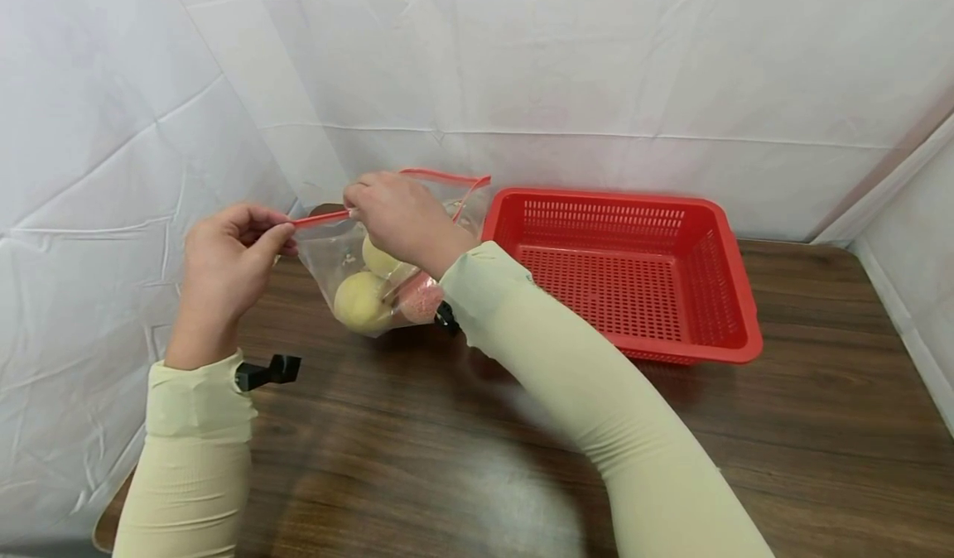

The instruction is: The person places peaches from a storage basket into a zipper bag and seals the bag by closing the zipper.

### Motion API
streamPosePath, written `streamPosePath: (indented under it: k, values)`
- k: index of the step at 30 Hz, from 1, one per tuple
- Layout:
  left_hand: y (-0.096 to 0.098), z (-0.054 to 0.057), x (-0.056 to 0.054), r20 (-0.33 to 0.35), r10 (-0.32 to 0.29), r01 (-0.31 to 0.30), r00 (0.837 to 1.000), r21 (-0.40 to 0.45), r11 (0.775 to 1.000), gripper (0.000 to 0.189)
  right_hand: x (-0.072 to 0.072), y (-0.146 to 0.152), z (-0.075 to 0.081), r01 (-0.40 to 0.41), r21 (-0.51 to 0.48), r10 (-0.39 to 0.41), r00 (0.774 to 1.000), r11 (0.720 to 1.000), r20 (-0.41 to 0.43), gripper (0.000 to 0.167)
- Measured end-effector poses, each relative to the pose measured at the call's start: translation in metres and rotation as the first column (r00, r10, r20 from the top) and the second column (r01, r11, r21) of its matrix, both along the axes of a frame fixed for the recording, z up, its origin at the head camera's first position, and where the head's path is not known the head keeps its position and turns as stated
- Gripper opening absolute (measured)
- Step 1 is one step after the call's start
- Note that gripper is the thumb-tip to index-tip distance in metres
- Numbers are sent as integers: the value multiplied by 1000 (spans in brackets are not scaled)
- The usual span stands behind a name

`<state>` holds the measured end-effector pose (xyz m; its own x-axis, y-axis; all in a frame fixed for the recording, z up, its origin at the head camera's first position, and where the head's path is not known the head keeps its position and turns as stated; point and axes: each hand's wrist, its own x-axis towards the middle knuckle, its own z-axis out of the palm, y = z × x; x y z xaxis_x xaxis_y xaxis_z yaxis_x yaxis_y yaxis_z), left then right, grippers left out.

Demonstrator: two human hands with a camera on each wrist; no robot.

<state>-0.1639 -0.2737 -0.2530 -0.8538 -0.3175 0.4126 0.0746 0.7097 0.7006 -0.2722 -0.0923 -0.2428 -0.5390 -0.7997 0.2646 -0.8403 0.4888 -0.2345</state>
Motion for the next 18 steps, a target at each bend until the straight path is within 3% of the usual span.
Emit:
streamPosePath:
  k: [18]
  values:
    - [-1, 1, -1, -18, -19, 19, 1000, 2, 1000, 10, -5, 10, 1, -1, 9, 1, 1000, 1000, -23, 23]
